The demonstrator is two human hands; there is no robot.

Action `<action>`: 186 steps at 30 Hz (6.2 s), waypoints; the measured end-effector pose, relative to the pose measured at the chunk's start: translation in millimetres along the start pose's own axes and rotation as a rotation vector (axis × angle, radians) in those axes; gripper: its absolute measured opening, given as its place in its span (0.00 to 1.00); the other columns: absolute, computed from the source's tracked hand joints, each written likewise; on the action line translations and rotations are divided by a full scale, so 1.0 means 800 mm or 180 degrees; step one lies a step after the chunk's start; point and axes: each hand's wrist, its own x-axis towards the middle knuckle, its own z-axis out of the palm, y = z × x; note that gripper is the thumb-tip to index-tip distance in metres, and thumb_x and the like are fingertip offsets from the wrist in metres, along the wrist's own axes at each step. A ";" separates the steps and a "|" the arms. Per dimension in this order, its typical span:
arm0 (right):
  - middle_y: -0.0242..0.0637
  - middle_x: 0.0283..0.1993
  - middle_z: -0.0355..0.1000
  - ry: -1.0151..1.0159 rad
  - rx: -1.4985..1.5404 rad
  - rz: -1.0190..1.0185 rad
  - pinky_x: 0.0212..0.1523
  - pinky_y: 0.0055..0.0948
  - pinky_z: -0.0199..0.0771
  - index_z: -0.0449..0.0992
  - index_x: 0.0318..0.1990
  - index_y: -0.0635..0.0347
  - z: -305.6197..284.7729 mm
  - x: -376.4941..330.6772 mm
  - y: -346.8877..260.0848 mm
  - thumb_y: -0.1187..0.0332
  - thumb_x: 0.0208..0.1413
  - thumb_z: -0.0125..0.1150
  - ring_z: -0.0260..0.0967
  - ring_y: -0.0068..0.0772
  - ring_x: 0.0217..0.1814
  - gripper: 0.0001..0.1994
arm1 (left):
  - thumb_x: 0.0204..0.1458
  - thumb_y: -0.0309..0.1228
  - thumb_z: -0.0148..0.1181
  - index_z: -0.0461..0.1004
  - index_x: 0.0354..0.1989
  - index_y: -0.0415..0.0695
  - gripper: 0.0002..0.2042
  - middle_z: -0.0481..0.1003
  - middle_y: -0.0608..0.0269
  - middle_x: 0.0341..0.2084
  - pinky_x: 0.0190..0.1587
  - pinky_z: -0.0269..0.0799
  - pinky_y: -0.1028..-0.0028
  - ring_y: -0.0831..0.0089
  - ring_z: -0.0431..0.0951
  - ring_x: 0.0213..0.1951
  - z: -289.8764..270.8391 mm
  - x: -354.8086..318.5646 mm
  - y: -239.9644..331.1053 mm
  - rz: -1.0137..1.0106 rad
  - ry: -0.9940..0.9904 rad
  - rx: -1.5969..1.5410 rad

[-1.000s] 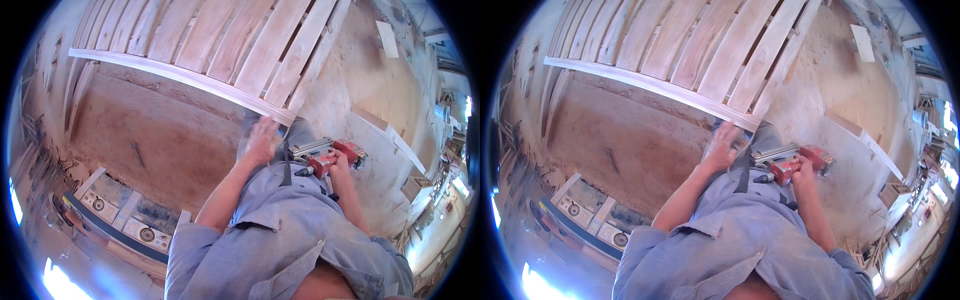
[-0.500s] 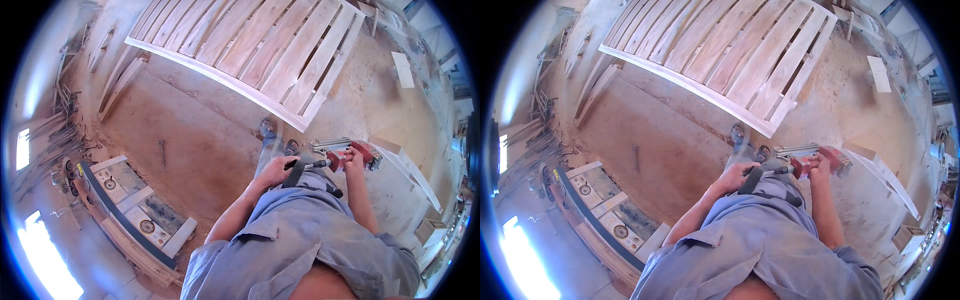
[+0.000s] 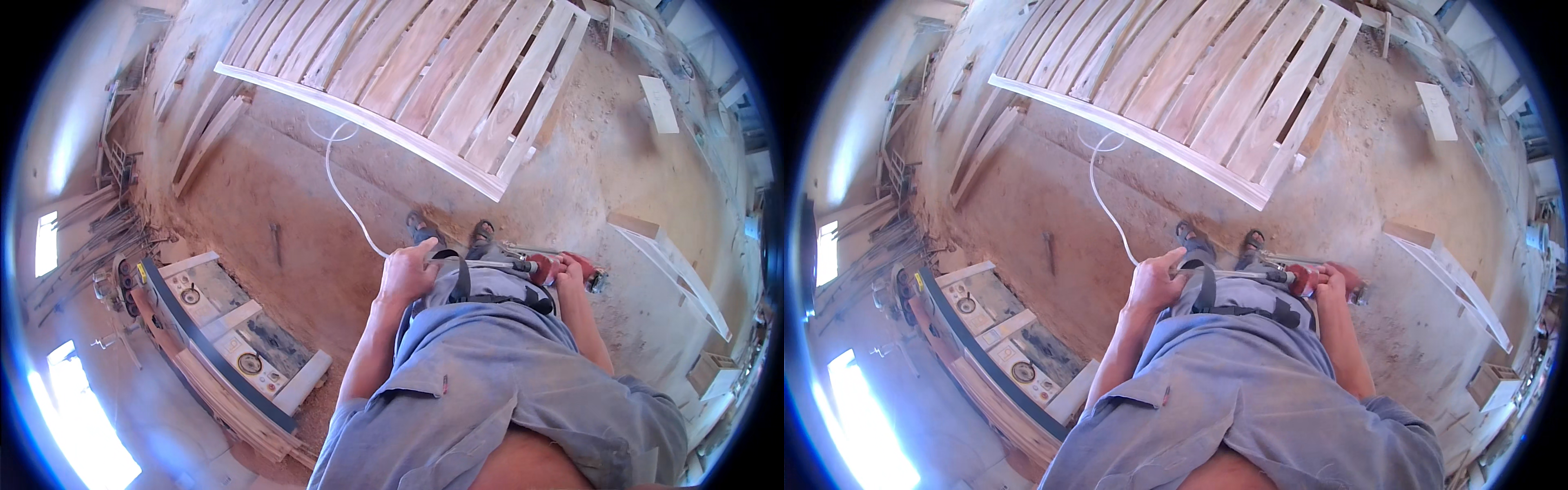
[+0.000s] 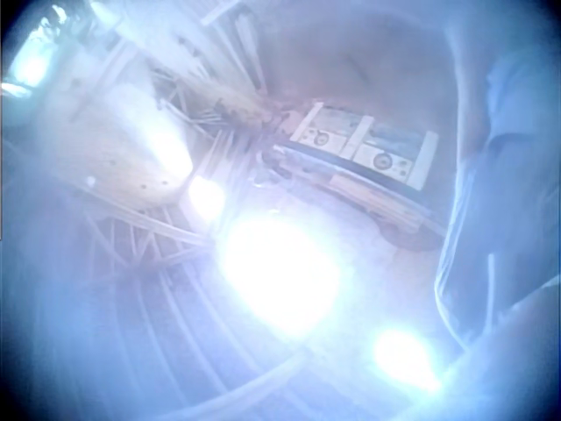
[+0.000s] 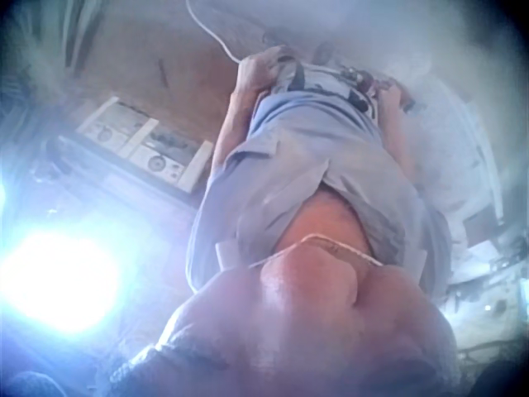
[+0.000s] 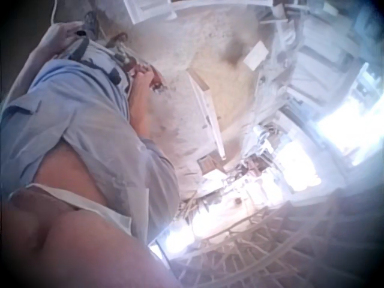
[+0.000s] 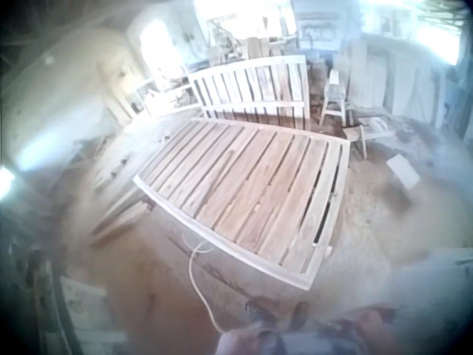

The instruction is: The person uses a pneumatic nail gun to attach a curved wooden trim piece to a slatted wooden frame. They then flip the frame, hammer the trim into place, and use a clamp to secure a separate wooden frame on the floor.

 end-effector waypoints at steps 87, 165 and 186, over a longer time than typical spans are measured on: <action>0.40 0.19 0.70 -0.0215 -0.2734 -0.1154 0.24 0.30 0.72 0.72 0.17 0.64 0.653 -0.117 0.298 0.76 0.38 0.56 0.70 0.33 0.20 0.03 | 0.42 0.35 0.69 0.80 0.34 0.38 0.14 0.76 0.52 0.27 0.41 0.68 0.60 0.53 0.74 0.36 -0.328 0.094 -0.464 -0.0946 -0.1144 -0.0576; 0.43 0.17 0.69 -0.0368 -0.4033 -0.1728 0.20 0.34 0.67 0.74 0.22 0.64 0.452 0.009 0.330 0.70 0.40 0.52 0.69 0.34 0.18 0.07 | 0.50 0.32 0.57 0.69 0.56 0.30 0.25 0.77 0.48 0.45 0.49 0.72 0.71 0.66 0.79 0.46 -0.392 0.254 -0.569 -0.1973 -0.0242 -0.0311; 0.36 0.25 0.74 0.1579 -0.1794 -0.0549 0.20 0.29 0.70 0.74 0.29 0.55 0.601 -0.106 0.429 0.70 0.56 0.50 0.71 0.28 0.21 0.07 | 0.46 0.33 0.66 0.54 0.66 0.35 0.39 0.66 0.37 0.54 0.60 0.61 0.57 0.44 0.67 0.56 -0.254 0.792 -0.510 -0.0051 -0.1024 0.0769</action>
